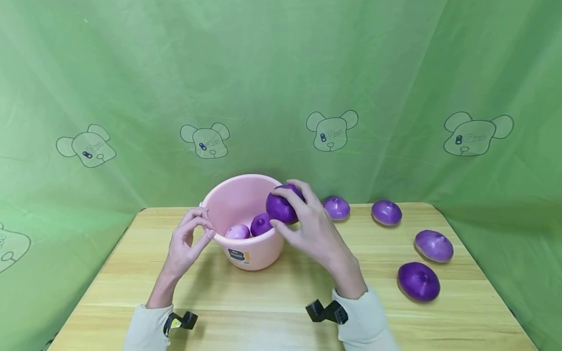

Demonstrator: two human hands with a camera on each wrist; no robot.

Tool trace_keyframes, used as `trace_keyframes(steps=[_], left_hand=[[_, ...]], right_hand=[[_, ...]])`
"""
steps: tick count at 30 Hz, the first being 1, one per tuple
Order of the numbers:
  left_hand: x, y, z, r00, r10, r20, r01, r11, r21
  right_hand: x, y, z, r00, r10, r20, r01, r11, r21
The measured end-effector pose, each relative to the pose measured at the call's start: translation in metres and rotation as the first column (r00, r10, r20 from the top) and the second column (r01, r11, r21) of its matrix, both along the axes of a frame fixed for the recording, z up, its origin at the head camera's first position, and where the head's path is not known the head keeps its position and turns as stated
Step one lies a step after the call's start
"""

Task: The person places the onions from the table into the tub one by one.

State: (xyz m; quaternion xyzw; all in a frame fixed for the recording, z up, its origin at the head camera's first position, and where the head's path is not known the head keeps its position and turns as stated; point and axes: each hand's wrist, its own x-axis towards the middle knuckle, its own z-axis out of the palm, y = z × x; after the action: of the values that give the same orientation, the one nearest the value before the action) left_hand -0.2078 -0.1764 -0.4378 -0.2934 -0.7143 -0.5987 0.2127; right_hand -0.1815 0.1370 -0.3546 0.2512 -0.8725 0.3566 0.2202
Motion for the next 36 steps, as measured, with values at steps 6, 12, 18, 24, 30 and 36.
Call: trace_keyframes(steps=[6,12,18,24,30,36], left_hand=[[0.001,0.000,0.002,1.000,-0.003,-0.010,0.003,1.000,0.003],[0.001,0.000,0.001,1.000,-0.004,-0.010,0.004,1.000,0.003],[0.000,0.000,0.001,1.000,-0.001,-0.007,0.001,1.000,-0.002],[0.000,-0.001,0.001,1.000,-0.002,-0.011,0.002,1.000,-0.003],[0.000,-0.001,-0.001,1.000,0.001,-0.011,-0.001,1.000,-0.007],[-0.001,-0.001,0.000,1.000,-0.003,-0.016,0.003,1.000,-0.008]], right_hand=[[0.000,-0.005,0.002,1.000,0.012,0.015,-0.012,1.000,-0.006],[-0.002,-0.010,0.003,1.000,0.025,0.013,-0.025,1.000,-0.003],[-0.003,-0.014,0.003,0.999,0.037,0.010,-0.036,0.999,-0.010],[-0.004,-0.020,0.003,0.999,0.048,0.010,-0.048,0.999,-0.010],[-0.006,-0.025,0.003,0.998,0.058,0.027,-0.058,0.998,-0.007],[-0.008,-0.029,0.003,0.996,0.075,0.041,-0.075,0.997,-0.010]])
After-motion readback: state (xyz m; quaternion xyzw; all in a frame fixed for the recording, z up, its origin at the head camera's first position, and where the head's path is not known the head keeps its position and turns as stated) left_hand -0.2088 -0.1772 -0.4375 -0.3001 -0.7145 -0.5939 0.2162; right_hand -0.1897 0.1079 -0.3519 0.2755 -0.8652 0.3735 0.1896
